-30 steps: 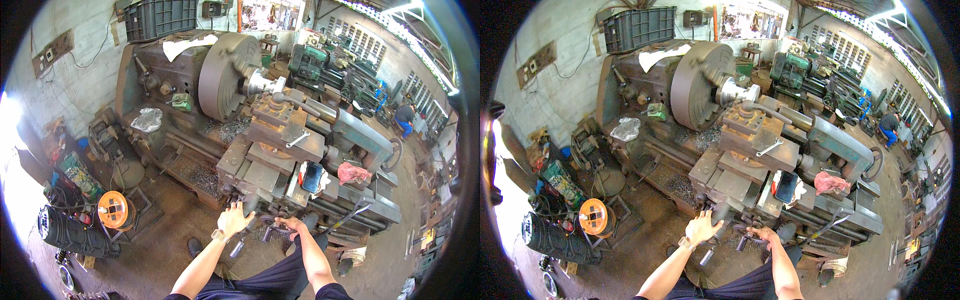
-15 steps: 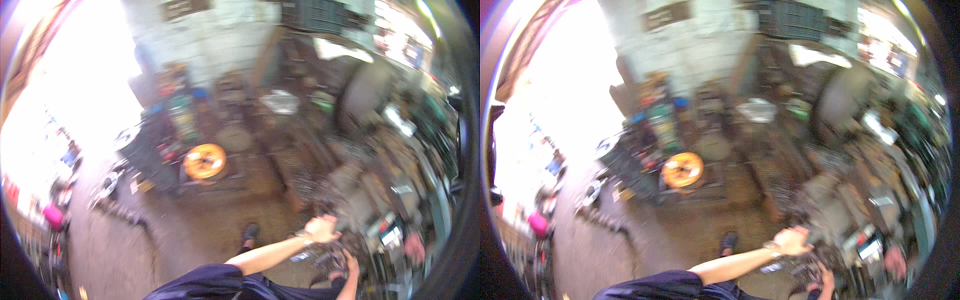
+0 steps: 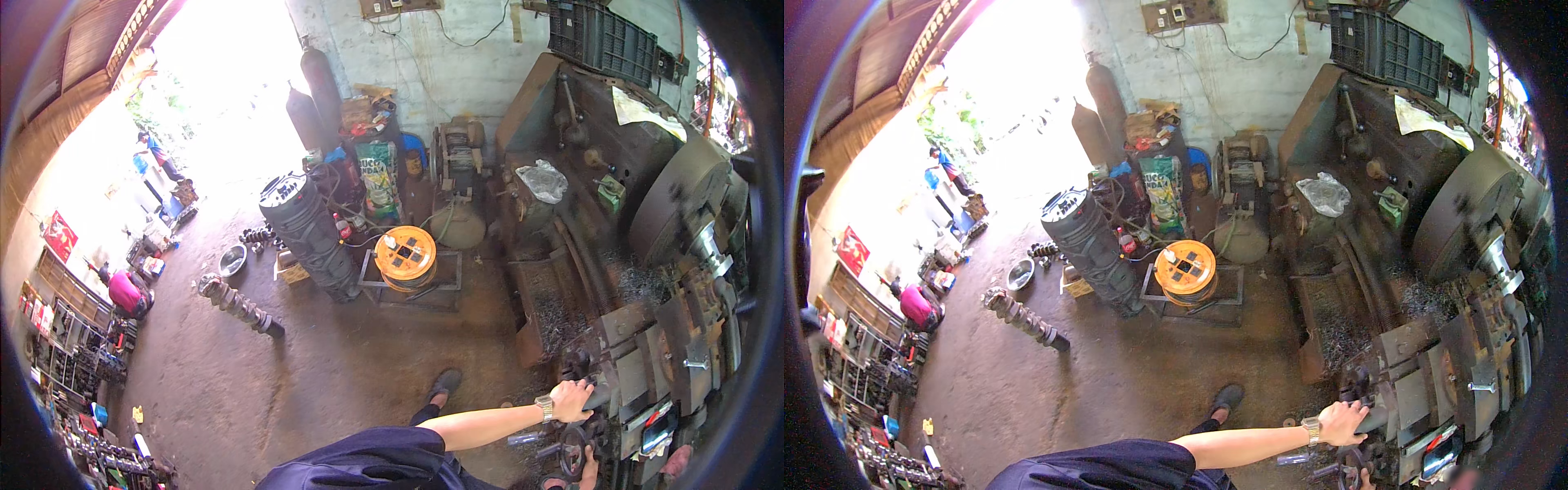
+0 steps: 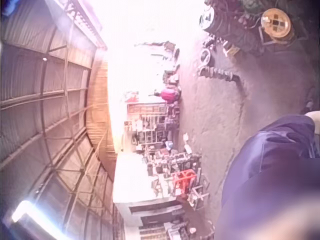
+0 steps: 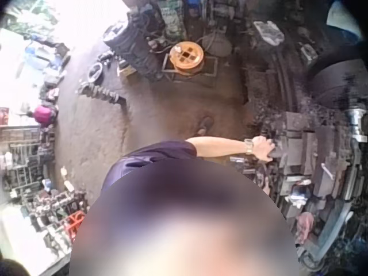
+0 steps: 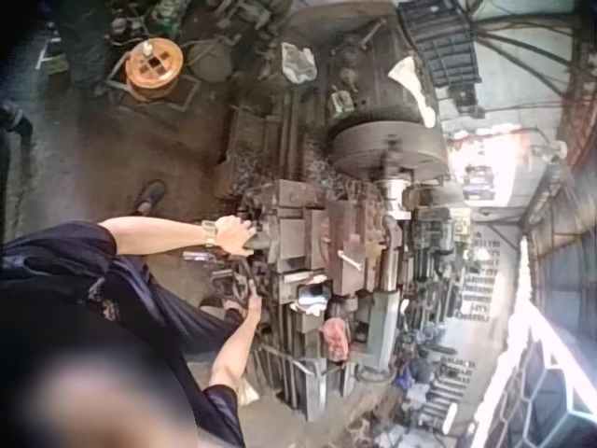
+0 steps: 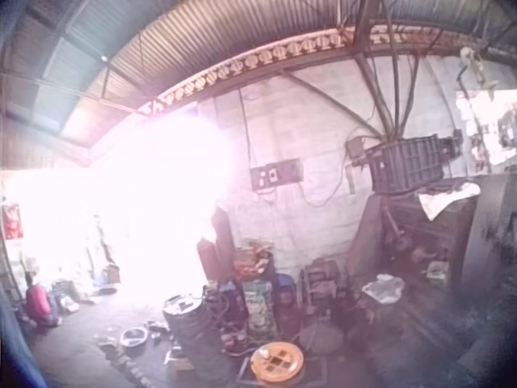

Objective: The person operates a metal lathe, using both hands to turn the cross-slide and compound handwheels while the chuck rotates. The operator repeatedly adjusts the tool position and briefly pauses to observe the machining process. No finished part or final placement is shown.

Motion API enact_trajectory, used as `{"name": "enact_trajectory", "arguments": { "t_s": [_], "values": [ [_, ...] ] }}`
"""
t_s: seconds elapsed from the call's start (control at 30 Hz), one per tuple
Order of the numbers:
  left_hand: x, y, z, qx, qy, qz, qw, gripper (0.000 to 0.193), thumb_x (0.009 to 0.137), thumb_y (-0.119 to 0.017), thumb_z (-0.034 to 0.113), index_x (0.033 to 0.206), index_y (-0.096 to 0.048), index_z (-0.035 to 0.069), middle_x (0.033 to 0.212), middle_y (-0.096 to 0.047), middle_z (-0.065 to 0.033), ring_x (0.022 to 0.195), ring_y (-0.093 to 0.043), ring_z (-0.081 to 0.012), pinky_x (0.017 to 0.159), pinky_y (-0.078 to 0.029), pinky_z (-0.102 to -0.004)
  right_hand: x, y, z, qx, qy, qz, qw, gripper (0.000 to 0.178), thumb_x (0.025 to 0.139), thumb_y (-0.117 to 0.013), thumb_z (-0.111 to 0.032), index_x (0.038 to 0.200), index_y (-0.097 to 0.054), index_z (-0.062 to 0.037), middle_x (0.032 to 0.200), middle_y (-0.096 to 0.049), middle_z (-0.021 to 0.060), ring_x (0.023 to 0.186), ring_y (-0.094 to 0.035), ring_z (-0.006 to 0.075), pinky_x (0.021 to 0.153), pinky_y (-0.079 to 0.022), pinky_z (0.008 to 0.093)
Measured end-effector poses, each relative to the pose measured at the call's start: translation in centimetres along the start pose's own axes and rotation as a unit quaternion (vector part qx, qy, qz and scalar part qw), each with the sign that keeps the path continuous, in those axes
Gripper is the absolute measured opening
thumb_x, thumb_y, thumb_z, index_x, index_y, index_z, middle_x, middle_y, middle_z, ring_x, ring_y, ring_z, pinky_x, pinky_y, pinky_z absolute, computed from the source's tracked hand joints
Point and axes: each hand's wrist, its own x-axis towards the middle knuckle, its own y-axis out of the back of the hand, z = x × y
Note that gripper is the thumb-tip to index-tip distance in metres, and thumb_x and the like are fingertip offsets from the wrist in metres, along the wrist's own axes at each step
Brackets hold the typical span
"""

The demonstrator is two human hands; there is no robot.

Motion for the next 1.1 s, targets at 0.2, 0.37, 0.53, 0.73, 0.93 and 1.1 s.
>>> {"name": "enact_trajectory", "arguments": {
  "t_s": [0.2, 0.37, 0.53, 0.73, 0.93, 1.1],
  "values": [
    [-0.2, 0.5, 0.3, -0.017, 0.005, 0.003, 1.000, 0.070, 0.085, -0.069, 0.052, 0.125, -0.057, -0.003, 0.113, -0.063, -0.0235, 0.097, -0.067, -0.0394, 0.083, -0.055, -0.0477, 0.2, -0.2, -0.1, 0.002, 0.004, 0.001, 1.000, 0.081, 0.085, -0.072, -0.063, 0.137, -0.062, -0.0023, 0.126, -0.064, 0.0120, 0.110, -0.060, 0.0260, 0.092, -0.053, 0.0412],
    [0.0, 0.0, 0.1, -0.019, -0.001, 0.014, 1.000, 0.069, 0.084, -0.070, 0.051, 0.125, -0.056, -0.003, 0.110, -0.063, -0.0233, 0.097, -0.067, -0.0401, 0.082, -0.055, -0.0484, 0.3, -0.5, 0.2, 0.007, 0.003, 0.001, 1.000, 0.081, 0.085, -0.071, -0.064, 0.138, -0.061, -0.0039, 0.127, -0.064, 0.0122, 0.111, -0.060, 0.0262, 0.094, -0.052, 0.0415],
    [-0.2, -0.3, 0.1, -0.023, -0.002, 0.027, 0.999, 0.068, 0.084, -0.070, 0.050, 0.124, -0.057, -0.004, 0.109, -0.063, -0.0230, 0.095, -0.067, -0.0404, 0.083, -0.054, -0.0491, 0.3, -0.7, 0.0, 0.003, 0.004, -0.002, 1.000, 0.081, 0.086, -0.069, -0.066, 0.139, -0.061, -0.0054, 0.129, -0.063, 0.0124, 0.113, -0.060, 0.0265, 0.095, -0.052, 0.0418],
    [0.1, -0.3, 0.0, -0.022, -0.002, 0.018, 1.000, 0.069, 0.084, -0.070, 0.050, 0.124, -0.057, -0.004, 0.111, -0.062, -0.0234, 0.097, -0.066, -0.0403, 0.084, -0.054, -0.0489, 0.2, -0.9, 0.1, 0.002, 0.008, -0.002, 1.000, 0.081, 0.086, -0.067, -0.067, 0.140, -0.060, -0.0073, 0.130, -0.063, 0.0126, 0.114, -0.059, 0.0268, 0.097, -0.050, 0.0422],
    [0.1, -0.7, 0.0, -0.016, 0.000, 0.012, 1.000, 0.070, 0.084, -0.070, 0.051, 0.125, -0.056, -0.004, 0.112, -0.062, -0.0234, 0.099, -0.066, -0.0404, 0.085, -0.054, -0.0488, 0.2, -1.1, 0.1, 0.000, 0.008, -0.004, 1.000, 0.081, 0.087, -0.065, -0.068, 0.141, -0.059, -0.0091, 0.132, -0.062, 0.0129, 0.116, -0.059, 0.0271, 0.099, -0.049, 0.0425],
    [0.2, -0.9, -0.3, -0.020, -0.007, 0.030, 0.999, 0.070, 0.084, -0.070, 0.052, 0.124, -0.057, -0.004, 0.109, -0.062, -0.0237, 0.093, -0.067, -0.0404, 0.082, -0.055, -0.0490, 0.3, -1.3, 0.1, -0.001, 0.008, -0.007, 1.000, 0.081, 0.087, -0.064, -0.070, 0.142, -0.058, -0.0107, 0.134, -0.062, 0.0131, 0.118, -0.058, 0.0274, 0.100, -0.048, 0.0428]
  ]
}}
